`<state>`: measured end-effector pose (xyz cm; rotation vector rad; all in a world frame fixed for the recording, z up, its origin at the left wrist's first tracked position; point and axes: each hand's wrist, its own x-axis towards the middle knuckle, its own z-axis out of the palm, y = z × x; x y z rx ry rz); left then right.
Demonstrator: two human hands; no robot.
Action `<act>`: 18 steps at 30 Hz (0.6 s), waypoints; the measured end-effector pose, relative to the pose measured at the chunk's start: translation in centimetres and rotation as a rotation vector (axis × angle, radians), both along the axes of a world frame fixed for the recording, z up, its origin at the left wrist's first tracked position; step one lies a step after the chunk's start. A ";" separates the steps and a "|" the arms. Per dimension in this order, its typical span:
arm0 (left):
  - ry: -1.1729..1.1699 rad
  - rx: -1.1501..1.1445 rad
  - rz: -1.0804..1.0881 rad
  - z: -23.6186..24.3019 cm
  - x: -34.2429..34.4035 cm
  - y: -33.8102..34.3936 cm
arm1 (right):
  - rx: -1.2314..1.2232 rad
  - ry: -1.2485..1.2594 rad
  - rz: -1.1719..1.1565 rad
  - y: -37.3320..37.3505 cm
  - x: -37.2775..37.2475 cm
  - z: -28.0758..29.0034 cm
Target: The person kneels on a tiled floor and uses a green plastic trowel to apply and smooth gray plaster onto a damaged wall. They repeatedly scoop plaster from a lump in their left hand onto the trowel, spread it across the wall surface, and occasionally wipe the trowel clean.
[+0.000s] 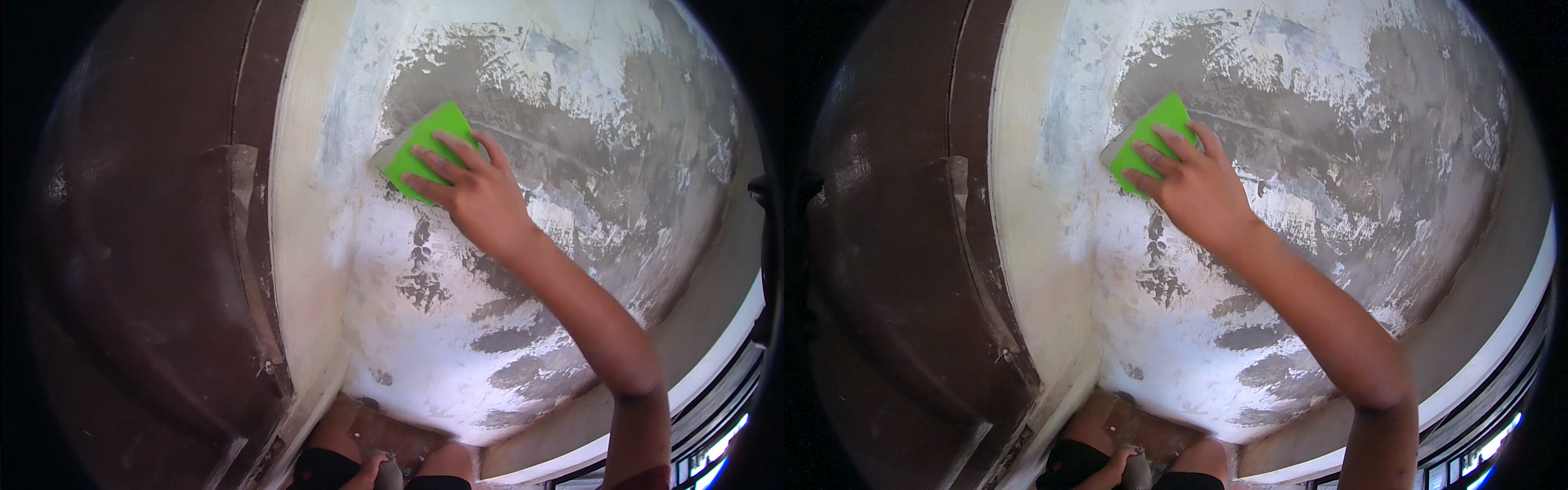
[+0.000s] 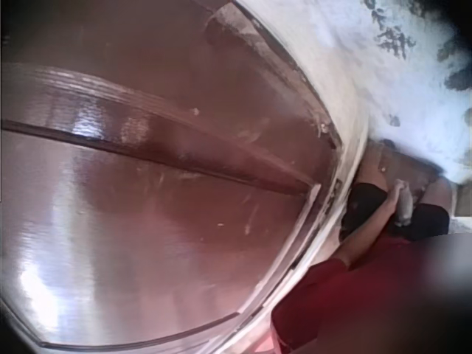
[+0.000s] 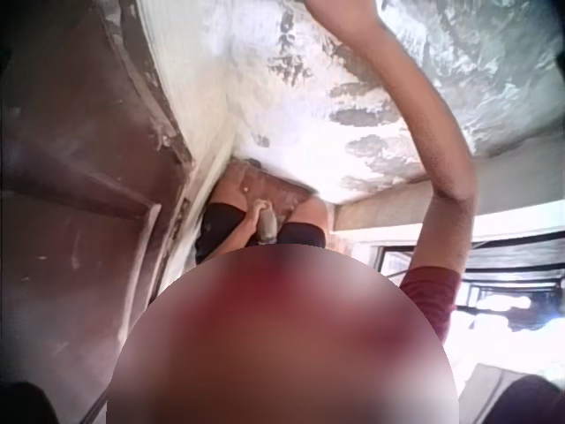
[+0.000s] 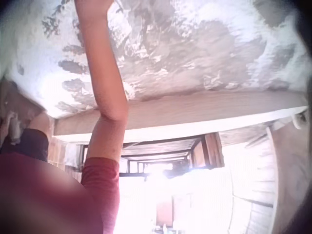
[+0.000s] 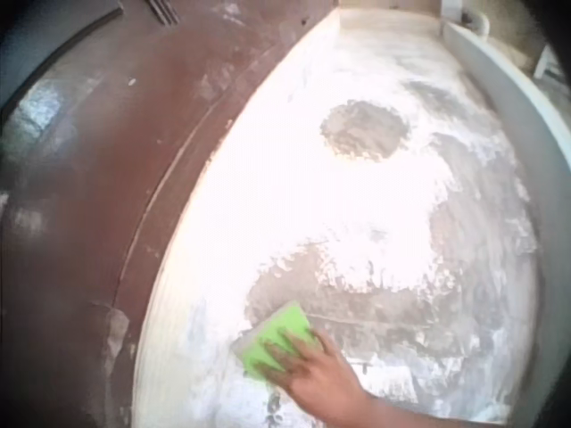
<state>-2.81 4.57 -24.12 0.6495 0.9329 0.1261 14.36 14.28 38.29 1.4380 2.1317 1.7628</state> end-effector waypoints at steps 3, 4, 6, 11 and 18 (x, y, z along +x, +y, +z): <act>-0.007 0.022 0.003 0.4 0.0 -0.1 | -0.087 -0.113 -0.021 2.2 1.0 1.1; -0.012 0.026 0.002 0.5 0.0 0.1 | -0.134 -0.151 -0.063 2.8 1.2 0.9; -0.016 0.036 0.002 0.5 0.0 0.3 | -0.186 -0.205 -0.139 3.7 1.6 0.4; -0.025 0.050 0.014 -0.1 0.1 0.6 | -0.208 -0.249 -0.279 4.0 2.9 -1.4; -0.031 0.072 0.023 -0.5 0.1 0.3 | -0.271 -0.222 -0.311 1.7 3.6 -2.9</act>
